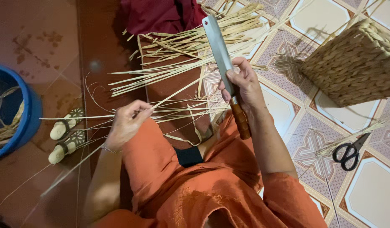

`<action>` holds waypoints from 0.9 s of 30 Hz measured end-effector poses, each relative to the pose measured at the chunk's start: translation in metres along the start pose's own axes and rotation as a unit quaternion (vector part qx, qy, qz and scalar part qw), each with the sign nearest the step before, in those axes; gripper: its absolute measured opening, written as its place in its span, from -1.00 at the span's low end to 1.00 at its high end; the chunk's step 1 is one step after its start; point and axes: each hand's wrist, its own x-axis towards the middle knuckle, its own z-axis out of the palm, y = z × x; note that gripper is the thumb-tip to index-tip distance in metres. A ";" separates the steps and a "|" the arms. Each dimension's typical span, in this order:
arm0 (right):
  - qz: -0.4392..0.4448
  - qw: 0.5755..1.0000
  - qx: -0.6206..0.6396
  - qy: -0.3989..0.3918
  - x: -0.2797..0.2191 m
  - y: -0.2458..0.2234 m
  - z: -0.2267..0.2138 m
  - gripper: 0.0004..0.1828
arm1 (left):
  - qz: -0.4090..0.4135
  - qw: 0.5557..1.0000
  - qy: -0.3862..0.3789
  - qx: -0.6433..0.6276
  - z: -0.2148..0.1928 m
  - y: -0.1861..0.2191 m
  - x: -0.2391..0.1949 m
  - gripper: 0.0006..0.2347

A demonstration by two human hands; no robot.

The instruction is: The person sits on the floor and uses a large knife to split long bamboo strips into thinner strands. The person holds the strips with one hand and guides the knife with the other, repeatedly splitting and separating the strands.

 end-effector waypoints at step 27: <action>-0.124 0.987 -0.059 0.089 -0.026 -0.030 -0.028 -0.77 | -0.035 0.990 -0.116 0.076 0.012 0.003 0.021 -0.63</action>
